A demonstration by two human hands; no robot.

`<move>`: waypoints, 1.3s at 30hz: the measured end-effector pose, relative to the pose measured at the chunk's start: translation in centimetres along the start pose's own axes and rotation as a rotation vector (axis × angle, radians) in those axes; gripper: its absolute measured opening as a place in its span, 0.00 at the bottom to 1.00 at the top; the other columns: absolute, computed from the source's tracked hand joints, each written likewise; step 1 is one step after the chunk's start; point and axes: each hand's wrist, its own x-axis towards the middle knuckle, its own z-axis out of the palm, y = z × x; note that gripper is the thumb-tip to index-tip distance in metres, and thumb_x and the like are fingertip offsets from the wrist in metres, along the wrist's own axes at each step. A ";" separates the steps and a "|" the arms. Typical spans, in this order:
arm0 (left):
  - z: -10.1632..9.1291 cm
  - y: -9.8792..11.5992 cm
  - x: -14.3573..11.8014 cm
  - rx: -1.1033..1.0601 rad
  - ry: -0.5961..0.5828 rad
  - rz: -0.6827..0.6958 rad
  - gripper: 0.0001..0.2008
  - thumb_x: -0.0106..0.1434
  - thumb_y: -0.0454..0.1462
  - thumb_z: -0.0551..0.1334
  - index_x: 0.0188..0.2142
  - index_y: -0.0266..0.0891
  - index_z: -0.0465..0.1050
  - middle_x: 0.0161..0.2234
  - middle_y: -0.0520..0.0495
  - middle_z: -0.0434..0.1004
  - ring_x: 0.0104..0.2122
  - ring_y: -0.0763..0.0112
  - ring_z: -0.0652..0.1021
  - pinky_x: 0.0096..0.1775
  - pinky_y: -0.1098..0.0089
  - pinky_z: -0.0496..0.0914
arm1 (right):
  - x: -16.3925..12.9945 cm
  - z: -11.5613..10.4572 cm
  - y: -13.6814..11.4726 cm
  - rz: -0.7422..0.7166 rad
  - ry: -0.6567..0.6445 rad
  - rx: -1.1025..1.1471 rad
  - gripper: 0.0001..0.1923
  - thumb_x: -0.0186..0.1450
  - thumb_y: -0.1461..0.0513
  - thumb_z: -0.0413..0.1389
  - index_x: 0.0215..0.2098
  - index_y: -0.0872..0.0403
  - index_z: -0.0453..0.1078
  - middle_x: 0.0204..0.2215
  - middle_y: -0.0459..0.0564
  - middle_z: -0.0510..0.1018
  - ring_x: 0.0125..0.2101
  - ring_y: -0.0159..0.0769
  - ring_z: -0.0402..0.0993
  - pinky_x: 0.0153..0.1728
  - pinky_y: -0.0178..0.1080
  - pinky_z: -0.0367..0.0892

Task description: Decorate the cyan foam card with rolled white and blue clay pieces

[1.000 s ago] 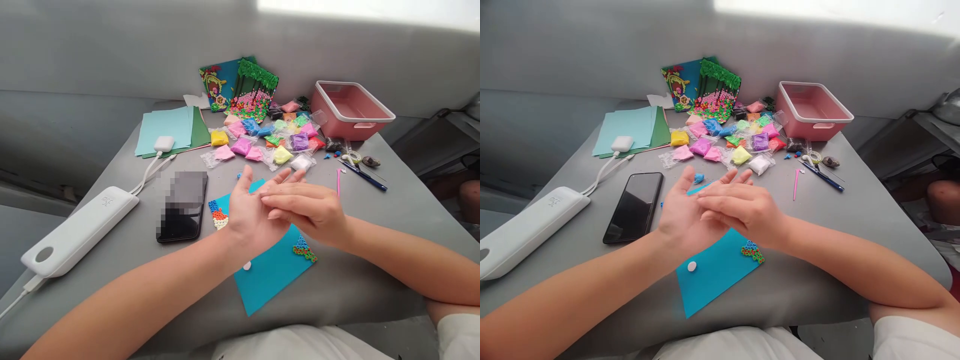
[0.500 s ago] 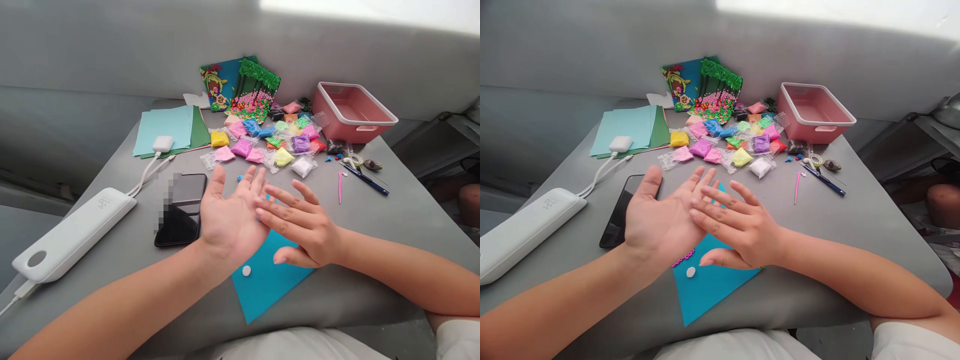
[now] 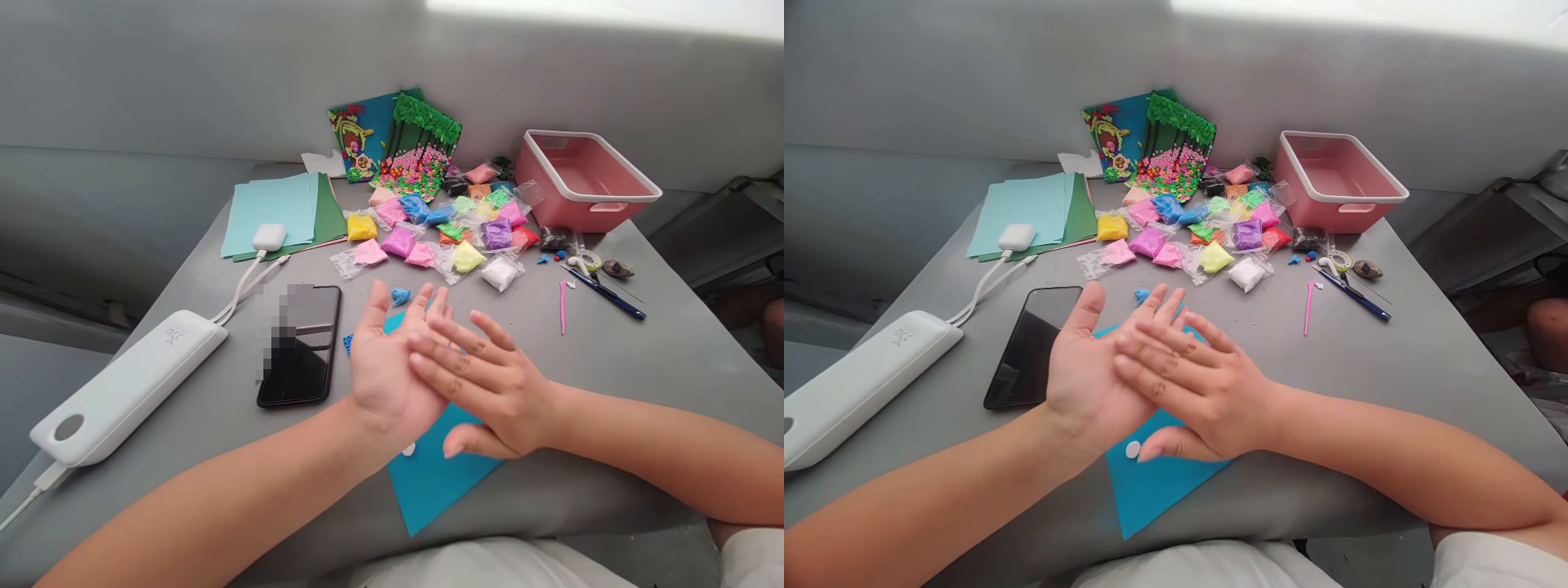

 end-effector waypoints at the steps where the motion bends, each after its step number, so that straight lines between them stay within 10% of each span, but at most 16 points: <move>1: 0.0 0.0 0.0 0.000 -0.016 -0.005 0.34 0.71 0.59 0.48 0.67 0.44 0.62 0.70 0.49 0.65 0.72 0.64 0.59 0.72 0.59 0.49 | 0.0 0.0 0.0 0.032 0.008 -0.011 0.33 0.78 0.48 0.40 0.62 0.64 0.70 0.62 0.60 0.74 0.72 0.46 0.55 0.75 0.48 0.41; 7: 0.4 0.1 -0.3 -0.010 -0.038 0.082 0.34 0.72 0.58 0.44 0.68 0.45 0.62 0.70 0.49 0.65 0.72 0.69 0.59 0.72 0.61 0.48 | 0.3 -0.6 -0.2 -0.121 0.027 0.050 0.27 0.79 0.53 0.41 0.60 0.61 0.72 0.60 0.53 0.77 0.71 0.41 0.57 0.76 0.47 0.38; 25: 0.5 -0.2 -1.1 -0.075 -0.100 0.029 0.33 0.72 0.58 0.45 0.67 0.43 0.62 0.69 0.48 0.66 0.71 0.68 0.62 0.69 0.65 0.57 | 0.4 -0.6 -0.3 0.034 0.116 0.000 0.27 0.77 0.51 0.42 0.58 0.58 0.74 0.56 0.55 0.81 0.70 0.43 0.60 0.75 0.48 0.41; 33: 0.3 -0.8 -1.3 -0.087 -0.152 -0.002 0.33 0.72 0.58 0.47 0.68 0.45 0.61 0.70 0.48 0.64 0.73 0.65 0.56 0.72 0.60 0.49 | -0.1 -0.1 -1.0 0.161 0.141 0.017 0.30 0.75 0.44 0.39 0.69 0.43 0.63 0.76 0.43 0.49 0.76 0.50 0.40 0.74 0.56 0.42; 39: 0.4 -0.8 -1.4 -0.091 -0.132 -0.003 0.34 0.71 0.58 0.47 0.68 0.44 0.61 0.70 0.47 0.64 0.73 0.64 0.57 0.72 0.60 0.49 | -0.1 -0.5 -1.1 0.185 0.047 0.173 0.32 0.76 0.46 0.40 0.70 0.50 0.62 0.76 0.54 0.46 0.75 0.60 0.42 0.73 0.66 0.40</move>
